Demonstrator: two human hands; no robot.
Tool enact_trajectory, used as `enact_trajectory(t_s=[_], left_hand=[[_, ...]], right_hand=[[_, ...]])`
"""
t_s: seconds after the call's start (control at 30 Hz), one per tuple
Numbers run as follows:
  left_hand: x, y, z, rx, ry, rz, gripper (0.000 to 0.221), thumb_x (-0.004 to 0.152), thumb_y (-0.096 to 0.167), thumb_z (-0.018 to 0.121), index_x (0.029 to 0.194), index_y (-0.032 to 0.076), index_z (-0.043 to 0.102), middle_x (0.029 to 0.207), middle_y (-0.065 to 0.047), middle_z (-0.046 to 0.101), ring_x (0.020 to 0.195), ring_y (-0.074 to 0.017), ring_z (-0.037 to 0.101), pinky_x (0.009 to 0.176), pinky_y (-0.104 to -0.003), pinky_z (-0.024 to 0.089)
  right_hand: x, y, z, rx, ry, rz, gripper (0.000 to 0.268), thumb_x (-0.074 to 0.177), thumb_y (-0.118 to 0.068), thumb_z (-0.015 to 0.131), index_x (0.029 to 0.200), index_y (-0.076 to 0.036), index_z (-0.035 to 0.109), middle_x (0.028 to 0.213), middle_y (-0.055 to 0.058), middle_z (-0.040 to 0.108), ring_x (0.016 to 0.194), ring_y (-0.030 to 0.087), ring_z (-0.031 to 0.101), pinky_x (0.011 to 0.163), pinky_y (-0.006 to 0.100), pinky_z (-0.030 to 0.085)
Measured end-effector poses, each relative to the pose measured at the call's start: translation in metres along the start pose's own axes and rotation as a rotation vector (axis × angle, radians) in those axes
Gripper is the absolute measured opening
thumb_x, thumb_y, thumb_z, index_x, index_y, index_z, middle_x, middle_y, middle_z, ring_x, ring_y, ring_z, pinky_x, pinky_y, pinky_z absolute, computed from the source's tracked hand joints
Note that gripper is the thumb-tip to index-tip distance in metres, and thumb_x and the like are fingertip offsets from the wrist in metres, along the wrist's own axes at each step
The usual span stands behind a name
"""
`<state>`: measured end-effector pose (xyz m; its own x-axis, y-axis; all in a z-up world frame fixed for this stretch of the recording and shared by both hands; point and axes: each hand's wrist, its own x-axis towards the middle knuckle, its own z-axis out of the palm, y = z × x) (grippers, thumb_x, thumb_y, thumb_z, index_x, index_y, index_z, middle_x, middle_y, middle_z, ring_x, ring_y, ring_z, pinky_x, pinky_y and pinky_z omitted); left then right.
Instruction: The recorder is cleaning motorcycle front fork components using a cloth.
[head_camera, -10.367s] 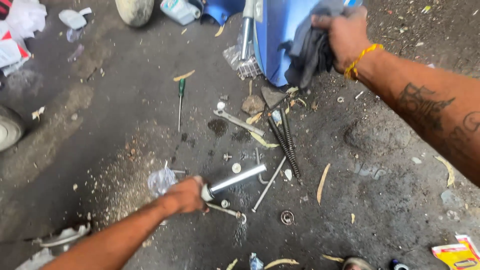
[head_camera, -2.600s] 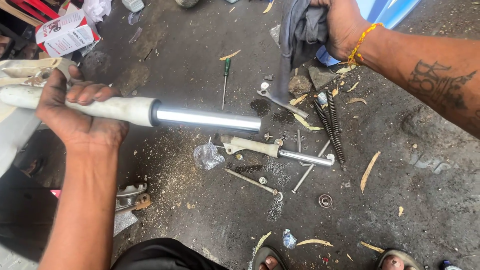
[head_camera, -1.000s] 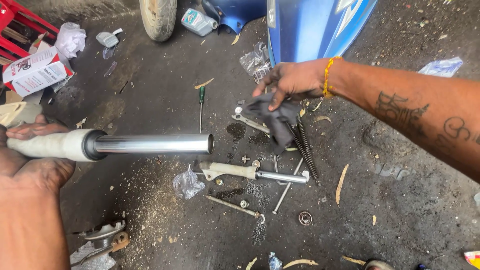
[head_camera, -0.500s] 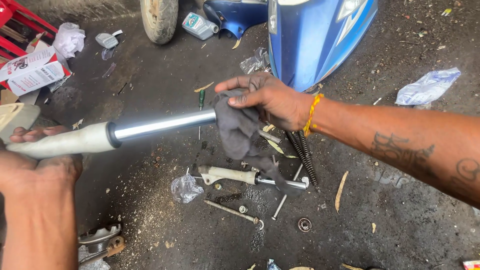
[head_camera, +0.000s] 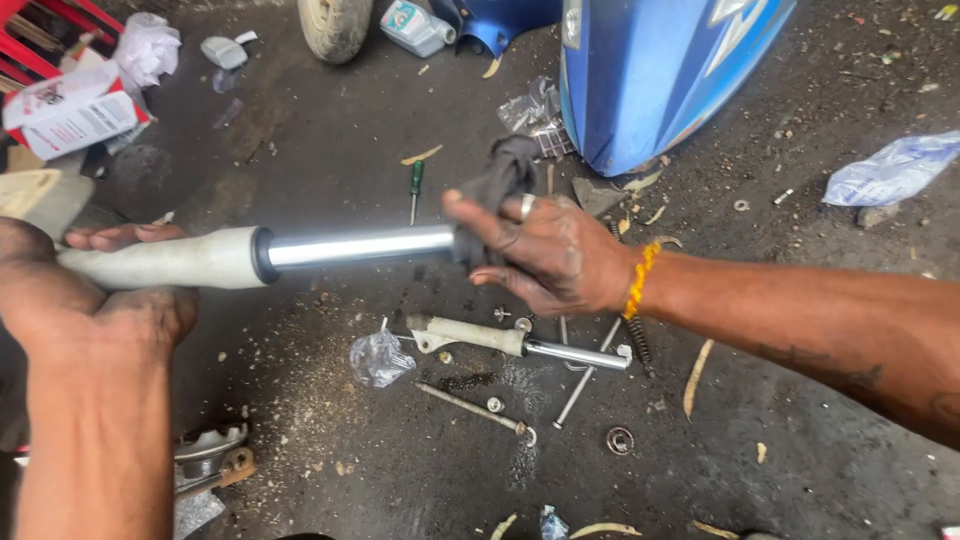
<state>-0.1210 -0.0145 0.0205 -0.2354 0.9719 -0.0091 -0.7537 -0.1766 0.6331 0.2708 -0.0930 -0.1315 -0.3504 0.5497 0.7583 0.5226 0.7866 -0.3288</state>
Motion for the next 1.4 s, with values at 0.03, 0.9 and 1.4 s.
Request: enact_trajectory(t_s=[0.03,0.9,1.4], left_hand=[[0.0,-0.005,0.001,-0.002,-0.017,-0.01,0.046,0.108,0.05,0.052,0.085,0.01,0.051,0.065,0.0,0.046,0.058,-0.0161,0.048,0.07,-0.036,0.049],[-0.006,-0.037,0.017,0.13,-0.284,0.1,0.034,0.114,0.037,0.051,0.094,0.01,0.058,0.067,0.005,0.047,0.06,-0.0092,0.049,0.06,-0.026,0.038],[-0.002,-0.029,0.03,-0.037,0.007,-0.136,0.057,0.104,0.057,0.06,0.086,0.003,0.053,0.062,0.0,0.042,0.055,-0.0139,0.05,0.067,-0.036,0.054]], right_hand=[[0.0,0.003,0.002,-0.062,-0.058,-0.014,0.081,0.102,-0.028,0.07,0.163,-0.007,0.021,0.111,0.014,0.071,0.081,0.022,0.07,0.073,0.035,0.06],[0.038,-0.012,-0.03,1.359,0.002,1.234,0.041,0.085,-0.007,0.07,0.125,0.001,0.065,0.103,0.014,0.072,0.094,0.02,0.072,0.086,0.029,0.06],[-0.004,0.009,-0.03,1.212,0.206,1.338,0.045,0.081,-0.005,0.068,0.125,-0.004,0.059,0.106,0.01,0.072,0.099,0.023,0.071,0.089,0.037,0.06]])
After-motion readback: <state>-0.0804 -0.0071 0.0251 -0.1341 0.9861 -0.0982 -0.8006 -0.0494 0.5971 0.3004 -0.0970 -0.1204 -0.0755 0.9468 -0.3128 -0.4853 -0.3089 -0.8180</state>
